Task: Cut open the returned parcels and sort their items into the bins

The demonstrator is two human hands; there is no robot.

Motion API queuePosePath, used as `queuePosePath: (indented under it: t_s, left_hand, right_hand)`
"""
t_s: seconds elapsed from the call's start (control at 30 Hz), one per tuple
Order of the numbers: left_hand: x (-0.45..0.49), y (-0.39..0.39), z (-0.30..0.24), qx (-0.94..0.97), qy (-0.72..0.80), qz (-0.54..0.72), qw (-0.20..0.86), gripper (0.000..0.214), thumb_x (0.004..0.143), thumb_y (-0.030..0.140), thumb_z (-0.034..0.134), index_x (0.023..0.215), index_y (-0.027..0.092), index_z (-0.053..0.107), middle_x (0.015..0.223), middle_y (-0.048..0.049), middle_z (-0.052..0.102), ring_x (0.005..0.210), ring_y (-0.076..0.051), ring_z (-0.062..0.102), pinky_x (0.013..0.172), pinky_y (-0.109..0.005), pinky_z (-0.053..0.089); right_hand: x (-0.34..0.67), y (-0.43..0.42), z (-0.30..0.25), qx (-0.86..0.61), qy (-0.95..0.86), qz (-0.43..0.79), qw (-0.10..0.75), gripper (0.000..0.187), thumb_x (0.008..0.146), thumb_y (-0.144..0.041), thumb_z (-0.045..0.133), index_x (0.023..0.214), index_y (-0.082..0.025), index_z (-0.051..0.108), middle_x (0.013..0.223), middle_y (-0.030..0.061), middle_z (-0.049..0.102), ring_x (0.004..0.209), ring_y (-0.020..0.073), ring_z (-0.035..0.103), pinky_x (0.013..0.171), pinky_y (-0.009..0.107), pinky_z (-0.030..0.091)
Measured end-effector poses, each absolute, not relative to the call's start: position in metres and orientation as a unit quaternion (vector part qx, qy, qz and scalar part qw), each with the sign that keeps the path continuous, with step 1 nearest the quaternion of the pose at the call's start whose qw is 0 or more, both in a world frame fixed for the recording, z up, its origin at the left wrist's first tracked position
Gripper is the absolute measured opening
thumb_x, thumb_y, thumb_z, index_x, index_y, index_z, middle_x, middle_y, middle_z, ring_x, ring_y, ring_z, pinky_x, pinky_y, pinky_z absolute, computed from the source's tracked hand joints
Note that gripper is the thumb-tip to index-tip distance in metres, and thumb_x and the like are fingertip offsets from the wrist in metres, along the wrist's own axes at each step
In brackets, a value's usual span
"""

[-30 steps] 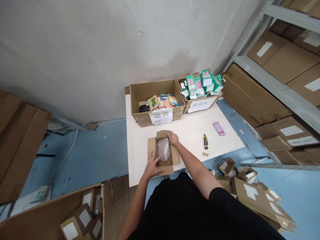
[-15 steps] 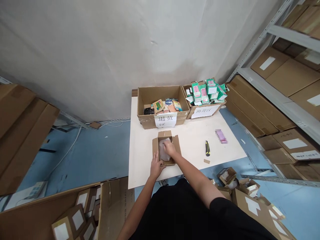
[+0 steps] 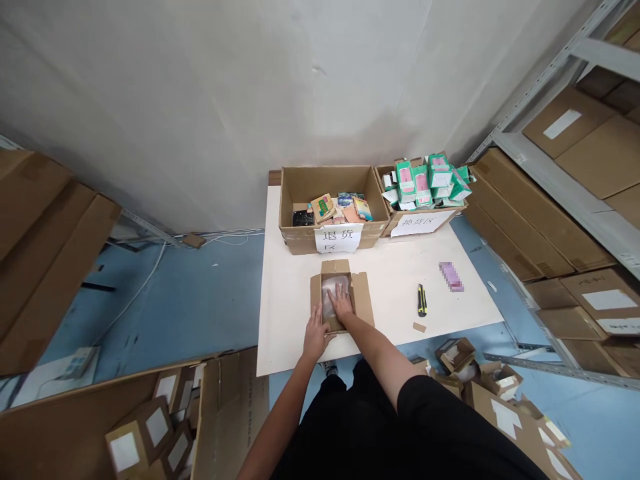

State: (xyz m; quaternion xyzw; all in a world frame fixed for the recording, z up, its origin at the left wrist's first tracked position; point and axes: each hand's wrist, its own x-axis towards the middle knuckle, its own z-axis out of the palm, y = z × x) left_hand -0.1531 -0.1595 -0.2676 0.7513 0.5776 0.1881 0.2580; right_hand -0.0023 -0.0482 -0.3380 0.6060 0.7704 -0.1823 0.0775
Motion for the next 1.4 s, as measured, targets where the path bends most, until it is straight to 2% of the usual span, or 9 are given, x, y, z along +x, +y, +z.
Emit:
queuePosePath:
  t_s: [0.17, 0.4, 0.53, 0.77, 1.0, 1.13, 1.23, 1.3, 1.4]
  left_hand:
    - [-0.152, -0.16, -0.263, 0.751, 0.575, 0.182, 0.269, 0.014, 0.084, 0.024, 0.081, 0.079, 0.019, 0.069, 0.179, -0.0066, 0.014, 0.164, -0.041, 0.012, 0.122, -0.062, 0.037]
    - [-0.153, -0.158, -0.261, 0.753, 0.574, 0.174, 0.27, 0.014, 0.085, 0.025, 0.08, 0.079, 0.02, 0.068, 0.179, -0.0053, 0.014, 0.164, -0.041, 0.011, 0.123, -0.063, 0.036]
    - [-0.154, -0.156, -0.261, 0.756, 0.573, 0.166, 0.27, 0.016, 0.083, 0.022, 0.082, 0.077, 0.019, 0.067, 0.179, -0.006, 0.013, 0.164, -0.041, 0.013, 0.123, -0.061, 0.037]
    - [-0.148, -0.154, -0.26, 0.746, 0.593, 0.175, 0.248, 0.013, 0.085, 0.024, 0.08, 0.08, 0.021, 0.068, 0.178, -0.0038, 0.019, 0.163, -0.041, 0.017, 0.121, -0.063, 0.04]
    - [-0.171, -0.139, -0.259, 0.716, 0.64, 0.201, 0.195, 0.009, 0.087, 0.022, 0.076, 0.08, 0.024, 0.069, 0.175, -0.0016, 0.029, 0.161, -0.042, 0.024, 0.12, -0.062, 0.043]
    - [-0.214, -0.133, -0.255, 0.708, 0.656, 0.193, 0.177, 0.014, 0.089, 0.025, 0.073, 0.077, 0.023, 0.067, 0.175, -0.0041, 0.029, 0.16, -0.043, 0.026, 0.118, -0.061, 0.046]
    - [-0.245, -0.132, -0.252, 0.707, 0.66, 0.186, 0.17, 0.011, 0.09, 0.025, 0.07, 0.08, 0.023, 0.069, 0.174, -0.0052, 0.031, 0.16, -0.042, 0.025, 0.12, -0.06, 0.044]
    - [-0.258, -0.133, -0.246, 0.714, 0.656, 0.176, 0.17, 0.004, 0.087, 0.025, 0.071, 0.09, 0.024, 0.073, 0.173, -0.0054, 0.033, 0.161, -0.042, 0.023, 0.123, -0.06, 0.04]
    - [-0.261, -0.137, -0.232, 0.72, 0.652, 0.171, 0.167, 0.026, 0.085, 0.024, 0.069, 0.11, 0.024, 0.074, 0.172, -0.0071, 0.036, 0.161, -0.041, 0.024, 0.125, -0.061, 0.037]
  right_hand:
    - [-0.004, -0.047, -0.345, 0.598, 0.777, -0.173, 0.092, 0.091, 0.087, -0.014, 0.067, 0.169, -0.027, 0.029, 0.177, 0.0198, 0.008, 0.162, 0.044, 0.011, 0.121, 0.069, 0.031]
    - [-0.004, -0.05, -0.348, 0.59, 0.777, -0.198, 0.091, 0.099, 0.084, -0.014, 0.066, 0.171, -0.028, 0.021, 0.177, 0.0163, 0.0, 0.163, 0.0422, 0.01, 0.123, 0.067, 0.028]
    - [-0.009, -0.051, -0.337, 0.577, 0.79, -0.196, 0.067, 0.086, 0.091, -0.01, 0.053, 0.17, -0.028, 0.025, 0.178, 0.0126, 0.012, 0.162, 0.042, 0.016, 0.122, 0.065, 0.033]
    - [-0.002, -0.033, -0.297, 0.593, 0.781, -0.189, 0.05, 0.074, 0.093, -0.008, 0.051, 0.165, -0.019, 0.04, 0.172, 0.0183, 0.031, 0.16, 0.0391, 0.026, 0.124, 0.061, 0.032]
    - [0.027, -0.042, -0.236, 0.567, 0.812, -0.109, -0.084, 0.091, 0.084, -0.007, 0.059, 0.169, -0.022, 0.03, 0.175, 0.0131, 0.026, 0.163, 0.0367, 0.018, 0.128, 0.058, 0.029]
    - [0.071, -0.042, -0.217, 0.617, 0.772, -0.056, -0.14, 0.099, 0.08, -0.003, 0.052, 0.172, -0.025, 0.022, 0.177, 0.0082, 0.021, 0.164, 0.0356, 0.013, 0.129, 0.061, 0.025]
    - [0.099, -0.041, -0.23, 0.642, 0.756, -0.087, -0.095, 0.1, 0.078, -0.001, 0.049, 0.171, -0.027, 0.024, 0.177, 0.0077, 0.02, 0.164, 0.0333, 0.012, 0.129, 0.06, 0.023]
    - [0.112, -0.047, -0.251, 0.641, 0.752, -0.153, -0.009, 0.1, 0.075, -0.002, 0.053, 0.169, -0.028, 0.029, 0.177, 0.0097, 0.02, 0.164, 0.0351, 0.011, 0.127, 0.062, 0.021]
    - [0.122, -0.063, -0.285, 0.637, 0.716, -0.265, 0.109, 0.097, 0.074, -0.008, 0.062, 0.166, -0.026, 0.037, 0.176, 0.0149, 0.023, 0.162, 0.0397, 0.018, 0.124, 0.064, 0.023]
